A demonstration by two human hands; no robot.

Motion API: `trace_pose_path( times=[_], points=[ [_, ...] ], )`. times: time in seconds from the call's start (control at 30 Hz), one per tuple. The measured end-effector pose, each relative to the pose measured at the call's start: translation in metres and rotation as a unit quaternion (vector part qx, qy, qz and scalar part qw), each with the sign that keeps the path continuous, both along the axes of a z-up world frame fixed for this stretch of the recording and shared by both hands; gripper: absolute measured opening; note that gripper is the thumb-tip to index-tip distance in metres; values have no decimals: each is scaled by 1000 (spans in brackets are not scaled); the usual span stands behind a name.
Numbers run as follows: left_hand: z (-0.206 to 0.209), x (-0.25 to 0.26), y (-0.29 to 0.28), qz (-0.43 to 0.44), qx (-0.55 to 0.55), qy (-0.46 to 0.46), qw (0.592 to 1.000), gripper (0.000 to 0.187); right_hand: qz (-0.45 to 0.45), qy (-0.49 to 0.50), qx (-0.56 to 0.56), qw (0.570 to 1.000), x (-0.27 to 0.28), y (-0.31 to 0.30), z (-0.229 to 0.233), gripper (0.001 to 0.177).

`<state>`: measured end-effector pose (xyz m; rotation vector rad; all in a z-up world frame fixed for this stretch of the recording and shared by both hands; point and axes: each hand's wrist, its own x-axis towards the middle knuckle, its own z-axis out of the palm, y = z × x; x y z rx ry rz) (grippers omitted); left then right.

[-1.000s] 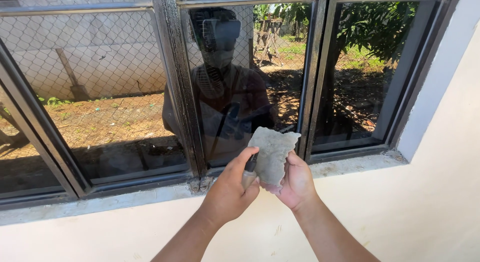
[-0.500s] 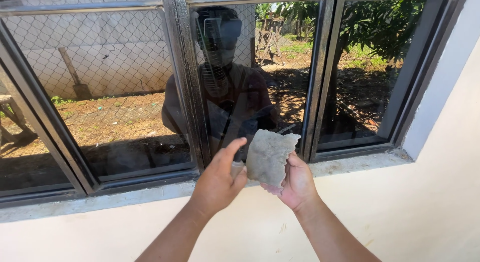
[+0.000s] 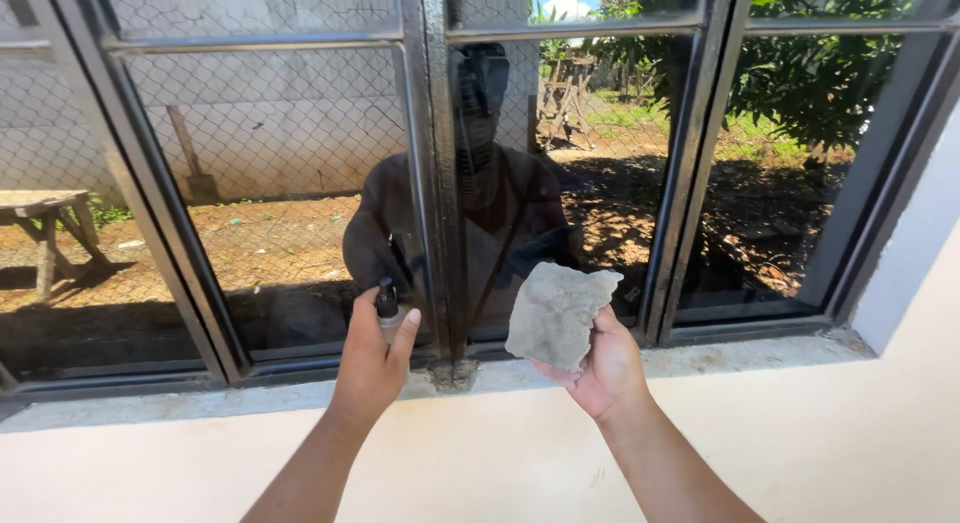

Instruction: Cleaning the exterior glass of a window using a spray bottle and a cloth.

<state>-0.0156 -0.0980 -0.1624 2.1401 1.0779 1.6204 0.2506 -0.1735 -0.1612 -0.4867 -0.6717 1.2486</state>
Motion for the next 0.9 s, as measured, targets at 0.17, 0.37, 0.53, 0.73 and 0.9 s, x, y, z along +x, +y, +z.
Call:
trace_pose_path(
  times=[0.17, 0.37, 0.53, 0.73, 0.9],
  points=[
    [-16, -7, 7, -55, -54, -25, 997, 55, -77, -50, -37, 995, -6, 23, 25, 42],
    [-35, -16, 22, -79, -104, -27, 991, 47, -138, -39, 8, 990, -20, 23, 103, 35],
    [-30, -26, 31, -66, -48, -18, 997, 49, -259, -64, 158, 951, -15, 65, 137, 21],
    [25, -35, 1, 50, -121, 158, 979, 73, -395, -143, 244, 874, -47, 69, 175, 19],
    [50, -35, -11, 75, -203, 232, 948, 76, -353, -298, 245, 852, -78, 68, 211, 20]
  ],
)
